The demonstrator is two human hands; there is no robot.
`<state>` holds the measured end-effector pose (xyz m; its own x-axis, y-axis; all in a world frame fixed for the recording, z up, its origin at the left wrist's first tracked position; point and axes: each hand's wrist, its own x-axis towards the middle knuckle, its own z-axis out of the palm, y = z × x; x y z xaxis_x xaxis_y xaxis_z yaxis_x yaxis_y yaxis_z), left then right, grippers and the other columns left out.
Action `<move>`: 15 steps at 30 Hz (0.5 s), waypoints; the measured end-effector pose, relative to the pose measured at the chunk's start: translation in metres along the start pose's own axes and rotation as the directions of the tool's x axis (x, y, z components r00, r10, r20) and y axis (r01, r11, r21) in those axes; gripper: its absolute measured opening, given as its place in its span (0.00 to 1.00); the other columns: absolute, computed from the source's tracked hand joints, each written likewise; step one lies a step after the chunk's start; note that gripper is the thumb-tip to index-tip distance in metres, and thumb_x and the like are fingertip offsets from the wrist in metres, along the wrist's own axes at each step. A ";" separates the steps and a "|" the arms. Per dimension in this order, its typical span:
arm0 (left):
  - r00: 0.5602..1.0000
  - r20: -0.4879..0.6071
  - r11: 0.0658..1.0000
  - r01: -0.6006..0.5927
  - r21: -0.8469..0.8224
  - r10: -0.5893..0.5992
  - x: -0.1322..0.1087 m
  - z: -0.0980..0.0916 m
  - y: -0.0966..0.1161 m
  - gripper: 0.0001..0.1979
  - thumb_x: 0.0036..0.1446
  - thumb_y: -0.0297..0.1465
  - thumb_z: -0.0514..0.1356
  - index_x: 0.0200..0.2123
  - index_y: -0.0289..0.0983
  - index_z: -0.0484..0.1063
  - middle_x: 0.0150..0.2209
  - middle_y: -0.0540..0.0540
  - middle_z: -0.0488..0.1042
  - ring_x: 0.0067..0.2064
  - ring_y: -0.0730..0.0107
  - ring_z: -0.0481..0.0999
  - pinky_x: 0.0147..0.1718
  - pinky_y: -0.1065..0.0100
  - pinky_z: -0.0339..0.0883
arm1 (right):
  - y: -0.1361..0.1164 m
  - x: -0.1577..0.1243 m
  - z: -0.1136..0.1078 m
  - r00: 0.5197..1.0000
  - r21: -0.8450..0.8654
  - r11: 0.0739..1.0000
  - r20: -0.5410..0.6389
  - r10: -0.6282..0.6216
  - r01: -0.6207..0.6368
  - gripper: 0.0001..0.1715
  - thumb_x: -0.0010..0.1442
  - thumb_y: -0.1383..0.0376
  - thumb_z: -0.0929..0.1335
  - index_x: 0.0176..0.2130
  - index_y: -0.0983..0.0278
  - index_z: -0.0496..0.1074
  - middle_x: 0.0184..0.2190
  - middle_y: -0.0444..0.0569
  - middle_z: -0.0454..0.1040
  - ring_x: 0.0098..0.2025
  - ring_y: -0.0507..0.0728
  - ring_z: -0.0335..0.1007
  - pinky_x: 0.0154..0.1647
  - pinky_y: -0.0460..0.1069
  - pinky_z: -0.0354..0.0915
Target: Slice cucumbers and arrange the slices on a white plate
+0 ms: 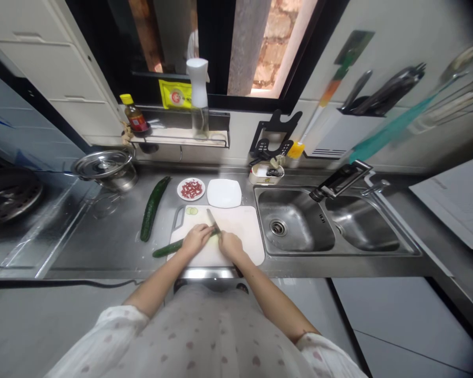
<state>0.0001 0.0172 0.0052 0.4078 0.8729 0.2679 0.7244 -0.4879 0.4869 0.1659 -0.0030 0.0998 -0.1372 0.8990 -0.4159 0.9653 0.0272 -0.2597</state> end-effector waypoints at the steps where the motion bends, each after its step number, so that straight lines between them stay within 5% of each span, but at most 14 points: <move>1: 1.000 -0.002 1.000 -0.002 -0.001 0.002 0.000 0.000 0.000 0.15 0.64 0.33 0.52 0.50 0.42 0.73 0.40 0.44 0.72 0.41 0.67 0.69 0.42 0.66 0.65 | 0.002 -0.004 0.000 1.000 -0.006 1.000 0.007 0.004 -0.004 0.20 0.66 0.67 0.55 0.49 0.69 0.70 0.43 0.59 0.76 0.45 0.59 0.72 0.43 0.49 0.63; 8: 1.000 -0.005 1.000 -0.012 -0.012 0.012 0.000 0.001 -0.002 0.15 0.64 0.32 0.52 0.51 0.42 0.72 0.39 0.44 0.72 0.41 0.67 0.69 0.42 0.66 0.65 | 0.015 -0.026 0.009 0.999 -0.032 0.999 0.035 0.020 -0.019 0.18 0.65 0.68 0.56 0.47 0.68 0.70 0.41 0.58 0.76 0.44 0.59 0.73 0.40 0.49 0.63; 15: 1.000 -0.007 1.000 -0.022 -0.004 0.022 0.000 0.002 -0.001 0.16 0.64 0.33 0.52 0.51 0.42 0.72 0.39 0.44 0.73 0.41 0.67 0.69 0.42 0.66 0.65 | 0.009 -0.017 0.004 0.999 -0.048 0.999 0.039 0.008 -0.006 0.19 0.64 0.69 0.56 0.47 0.69 0.71 0.42 0.59 0.76 0.45 0.60 0.73 0.42 0.50 0.63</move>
<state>0.0002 0.0179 0.0029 0.4201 0.8618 0.2843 0.7129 -0.5072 0.4842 0.1763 -0.0201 0.1011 -0.1381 0.8817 -0.4512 0.9757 0.0429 -0.2148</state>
